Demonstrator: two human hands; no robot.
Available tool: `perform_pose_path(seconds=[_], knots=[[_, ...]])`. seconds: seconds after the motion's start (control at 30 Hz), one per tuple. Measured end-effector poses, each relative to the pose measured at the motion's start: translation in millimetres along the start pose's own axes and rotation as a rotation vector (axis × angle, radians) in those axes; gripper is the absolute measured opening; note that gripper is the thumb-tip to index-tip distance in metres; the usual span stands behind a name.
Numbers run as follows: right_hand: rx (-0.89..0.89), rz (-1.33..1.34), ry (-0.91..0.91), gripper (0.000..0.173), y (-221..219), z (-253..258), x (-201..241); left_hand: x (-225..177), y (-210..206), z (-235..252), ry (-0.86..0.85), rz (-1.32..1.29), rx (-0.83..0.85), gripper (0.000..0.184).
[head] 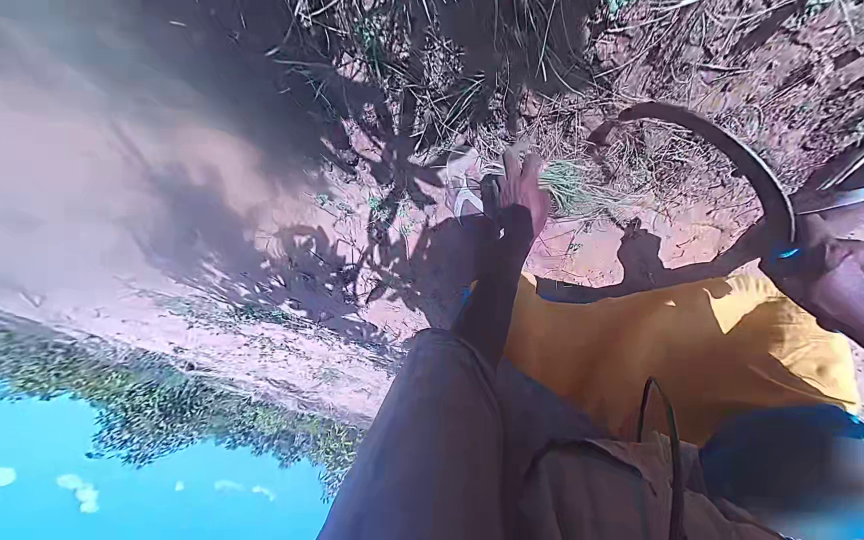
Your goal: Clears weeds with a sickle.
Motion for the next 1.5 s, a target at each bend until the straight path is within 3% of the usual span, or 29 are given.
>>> perform_pose_path(seconds=[0.13,0.17,0.23,0.33,0.47,0.57,0.63,0.77,0.83,0.9,1.0,1.07,1.23,1.3,1.4,1.5], knots=[[-0.07,0.058,0.096,0.04,16,7,41,-13,62,72,0.112,-0.036,-0.225,0.049],[-0.083,0.066,0.129,0.04,18,11,51,-11,67,82,0.141,-0.123,-0.226,0.044],[-0.104,0.099,0.221,0.036,24,17,75,-1,71,92,0.223,-0.161,-0.064,0.042],[-0.084,0.103,0.327,0.033,39,31,117,1,64,83,0.345,-0.115,0.177,0.045],[-0.027,0.067,0.407,0.03,54,61,173,-2,37,56,0.412,-0.203,0.065,0.042],[0.057,-0.069,0.351,0.032,57,89,194,-11,21,32,0.352,-0.186,0.107,0.044],[0.118,-0.163,0.224,0.032,46,96,171,-14,10,6,0.312,-0.131,0.218,0.047],[0.13,-0.169,0.014,0.034,13,61,50,7,-29,-60,0.218,-0.104,0.361,0.046],[0.125,-0.17,-0.017,0.037,-3,23,-10,15,-45,-87,0.255,-0.096,0.398,0.04],[0.033,-0.128,0.026,0.037,0,-1,-31,9,-42,-82,0.247,-0.087,0.389,0.036],[-0.097,0.079,0.096,0.049,10,-23,-15,-16,-24,-61,0.138,-0.111,0.309,0.041],[-0.203,0.299,0.098,0.054,5,-32,11,-28,-6,-34,0.081,-0.182,0.104,0.042],[-0.264,0.791,-0.002,0.049,-40,-55,72,-36,49,55,0.272,-0.569,-0.351,0.041],[-0.228,0.871,-0.014,0.047,-58,-57,81,-48,63,79,0.279,-0.646,-0.298,0.044],[-0.206,0.808,0.055,0.047,-66,-52,80,-87,79,81,0.258,-0.519,-0.1,0.041],[-0.251,0.665,0.209,0.044,-43,-36,83,-93,73,78,0.272,-0.694,-0.247,0.038]])
Point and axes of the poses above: each hand's wrist, its own z-axis towards the middle knuckle, its own y-axis out of the back of the hand, x = y × z, the point moved 1 cm from there along z, towards the middle knuckle, and after that the axes turned 3 degrees about x, right-handed, at the moved point
